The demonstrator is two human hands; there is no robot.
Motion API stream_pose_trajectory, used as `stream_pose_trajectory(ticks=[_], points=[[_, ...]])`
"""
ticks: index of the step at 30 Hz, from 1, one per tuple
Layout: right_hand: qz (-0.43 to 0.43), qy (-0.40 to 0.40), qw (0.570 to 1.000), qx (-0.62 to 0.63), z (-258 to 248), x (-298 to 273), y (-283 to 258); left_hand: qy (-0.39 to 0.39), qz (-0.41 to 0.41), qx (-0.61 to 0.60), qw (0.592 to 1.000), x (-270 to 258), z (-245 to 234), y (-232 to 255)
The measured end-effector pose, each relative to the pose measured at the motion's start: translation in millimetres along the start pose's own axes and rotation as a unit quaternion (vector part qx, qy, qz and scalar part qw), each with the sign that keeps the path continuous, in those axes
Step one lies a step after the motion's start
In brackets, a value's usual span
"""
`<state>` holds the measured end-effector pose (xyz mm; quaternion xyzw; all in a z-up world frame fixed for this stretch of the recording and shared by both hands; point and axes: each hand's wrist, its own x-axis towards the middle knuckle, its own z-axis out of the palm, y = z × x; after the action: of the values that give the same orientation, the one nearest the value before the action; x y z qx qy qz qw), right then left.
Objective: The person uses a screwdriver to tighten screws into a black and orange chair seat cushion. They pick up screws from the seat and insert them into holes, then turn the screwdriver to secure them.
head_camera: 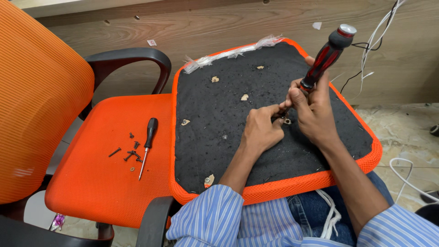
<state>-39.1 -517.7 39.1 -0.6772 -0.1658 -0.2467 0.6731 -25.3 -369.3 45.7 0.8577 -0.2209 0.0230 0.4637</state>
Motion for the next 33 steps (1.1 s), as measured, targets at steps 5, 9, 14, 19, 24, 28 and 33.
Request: stream_pose_trajectory(ticks=[5,9,14,19,24,28,33], points=[[0.008,0.032,0.999,-0.04,2.0,-0.9,2.0,-0.027,-0.028,-0.004,0.999,2.0,0.4,-3.2],[0.011,0.036,0.997,-0.062,4.7,-4.4,0.4,-0.007,0.001,-0.048,0.999,4.6,5.0,-11.7],[0.002,0.038,0.994,-0.102,6.0,-7.2,-6.1,-0.026,-0.012,-0.056,0.998,6.2,6.6,-18.0],[-0.002,0.038,0.991,-0.128,7.4,-8.0,-9.6,-0.059,-0.031,-0.052,0.996,7.6,1.6,-16.4],[-0.004,0.052,0.99,-0.129,5.9,-7.7,-12.2,-0.084,-0.03,-0.056,0.994,8.4,-0.9,-10.9],[-0.017,0.068,0.989,-0.129,3.8,-8.1,-10.6,-0.081,-0.068,-0.045,0.993,10.4,4.0,-3.0],[-0.017,0.06,0.988,-0.139,2.4,-8.8,-6.7,-0.033,-0.057,-0.009,0.998,5.5,5.0,3.7]])
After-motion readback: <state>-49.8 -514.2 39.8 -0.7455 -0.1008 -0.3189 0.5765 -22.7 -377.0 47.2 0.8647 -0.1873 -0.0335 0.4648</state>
